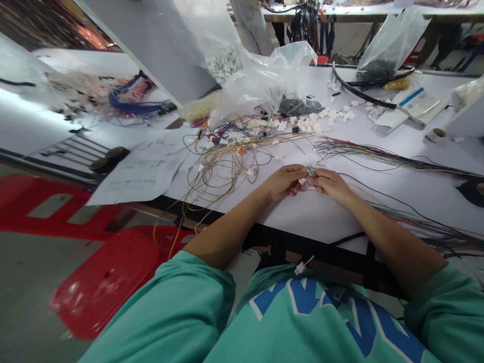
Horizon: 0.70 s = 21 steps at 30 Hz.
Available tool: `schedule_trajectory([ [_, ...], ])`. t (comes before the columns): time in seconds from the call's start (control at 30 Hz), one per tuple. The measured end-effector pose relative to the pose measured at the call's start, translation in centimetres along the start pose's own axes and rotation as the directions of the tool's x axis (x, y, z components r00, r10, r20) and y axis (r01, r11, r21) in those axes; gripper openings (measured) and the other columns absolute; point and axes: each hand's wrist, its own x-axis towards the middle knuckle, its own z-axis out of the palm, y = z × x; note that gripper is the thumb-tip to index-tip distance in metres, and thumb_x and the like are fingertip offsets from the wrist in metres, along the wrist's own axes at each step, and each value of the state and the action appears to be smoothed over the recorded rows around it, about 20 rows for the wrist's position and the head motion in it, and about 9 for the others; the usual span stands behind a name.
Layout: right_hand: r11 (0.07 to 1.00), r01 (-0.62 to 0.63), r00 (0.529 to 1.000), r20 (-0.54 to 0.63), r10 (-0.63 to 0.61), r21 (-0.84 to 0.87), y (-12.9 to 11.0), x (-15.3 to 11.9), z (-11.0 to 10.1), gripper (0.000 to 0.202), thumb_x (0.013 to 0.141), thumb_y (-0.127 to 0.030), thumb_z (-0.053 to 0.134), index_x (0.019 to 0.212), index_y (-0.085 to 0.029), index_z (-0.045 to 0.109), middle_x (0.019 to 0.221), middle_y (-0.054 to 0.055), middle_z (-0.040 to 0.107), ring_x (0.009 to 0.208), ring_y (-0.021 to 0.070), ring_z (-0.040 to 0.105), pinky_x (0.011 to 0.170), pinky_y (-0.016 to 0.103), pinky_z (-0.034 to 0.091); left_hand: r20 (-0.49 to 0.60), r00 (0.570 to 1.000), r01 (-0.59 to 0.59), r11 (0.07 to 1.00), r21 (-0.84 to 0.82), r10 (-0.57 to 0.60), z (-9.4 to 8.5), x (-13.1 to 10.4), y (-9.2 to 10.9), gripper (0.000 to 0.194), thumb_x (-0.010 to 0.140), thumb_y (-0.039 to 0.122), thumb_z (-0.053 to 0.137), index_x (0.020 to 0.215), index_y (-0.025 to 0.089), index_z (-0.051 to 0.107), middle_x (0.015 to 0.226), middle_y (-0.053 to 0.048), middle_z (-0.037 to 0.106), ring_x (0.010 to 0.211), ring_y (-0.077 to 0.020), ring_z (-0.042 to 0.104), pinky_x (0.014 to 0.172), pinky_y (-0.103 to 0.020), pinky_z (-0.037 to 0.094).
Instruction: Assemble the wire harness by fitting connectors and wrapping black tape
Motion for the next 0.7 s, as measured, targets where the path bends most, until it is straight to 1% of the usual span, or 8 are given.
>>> schedule_trajectory([
  [0.1, 0.999, 0.015, 0.999, -0.03, -0.016, -0.032, 0.31, 0.11, 0.01, 0.015, 0.068, -0.024, 0.049, 0.055, -0.019, 0.045, 0.045, -0.006, 0.039, 0.045, 0.0072, 0.032, 0.046, 0.023, 0.02, -0.012, 1.0, 0.0, 1.0, 0.016, 0.0, -0.05, 0.11, -0.04, 0.014, 0.068, 0.025, 0.065, 0.066, 0.014, 0.056, 0.045, 0.005, 0.048, 0.031, -0.0046, 0.04, 0.029, -0.015, 0.027],
  [0.2, 0.996, 0.069, 0.988, -0.134, -0.076, -0.054, 0.52, 0.23, 0.19, 0.021, 0.068, -0.028, 0.051, 0.052, -0.02, 0.039, 0.048, -0.006, 0.035, 0.049, 0.0077, 0.031, 0.048, 0.023, 0.021, -0.042, 0.999, 0.02, 1.0, 0.011, -0.02, 0.03, 0.13, 0.11, 0.009, 0.068, 0.019, 0.063, 0.066, 0.014, 0.056, 0.046, 0.005, 0.049, 0.03, -0.0046, 0.04, 0.029, -0.015, 0.026],
  [0.27, 0.989, 0.114, 0.971, -0.199, -0.131, -0.093, 0.49, 0.24, 0.31, 0.019, 0.067, -0.027, 0.05, 0.053, -0.02, 0.038, 0.052, -0.005, 0.035, 0.052, 0.0079, 0.031, 0.05, 0.023, 0.022, -0.048, 0.998, 0.037, 0.999, 0.003, -0.036, 0.16, 0.08, 0.24, 0.006, 0.068, 0.016, 0.06, 0.066, 0.014, 0.056, 0.047, 0.004, 0.05, 0.03, -0.0046, 0.04, 0.029, -0.015, 0.026],
  [0.37, 0.975, 0.141, 0.951, -0.251, -0.181, -0.171, 0.29, 0.15, 0.35, 0.017, 0.066, -0.024, 0.049, 0.053, -0.02, 0.039, 0.054, -0.005, 0.036, 0.054, 0.0084, 0.033, 0.052, 0.024, 0.025, -0.047, 0.997, 0.056, 0.998, -0.007, -0.056, 0.32, -0.02, 0.38, 0.006, 0.07, 0.014, 0.057, 0.065, 0.013, 0.056, 0.048, 0.003, 0.051, 0.031, -0.0051, 0.041, 0.029, -0.016, 0.027],
  [0.53, 0.948, 0.177, 0.927, -0.278, -0.251, -0.264, 0.15, -0.02, 0.1, 0.018, 0.066, -0.02, 0.049, 0.053, -0.021, 0.037, 0.054, -0.005, 0.037, 0.056, 0.0093, 0.034, 0.055, 0.025, 0.027, -0.025, 0.991, 0.129, 0.991, -0.039, -0.13, 0.12, 0.02, 0.51, 0.01, 0.076, 0.013, 0.054, 0.066, 0.012, 0.056, 0.052, 0.001, 0.054, 0.033, -0.0045, 0.041, 0.03, -0.015, 0.031],
  [0.7, 0.926, 0.199, 0.926, -0.249, -0.285, -0.321, 0.24, 0.12, 0.02, 0.02, 0.068, -0.019, 0.05, 0.054, -0.021, 0.036, 0.056, -0.005, 0.037, 0.057, 0.0098, 0.035, 0.057, 0.025, 0.028, -0.047, 0.983, 0.173, 0.981, -0.089, -0.177, -0.21, 0.28, 0.71, 0.011, 0.077, 0.013, 0.058, 0.066, 0.011, 0.055, 0.052, 0.001, 0.054, 0.032, -0.003, 0.04, 0.029, -0.013, 0.029],
])
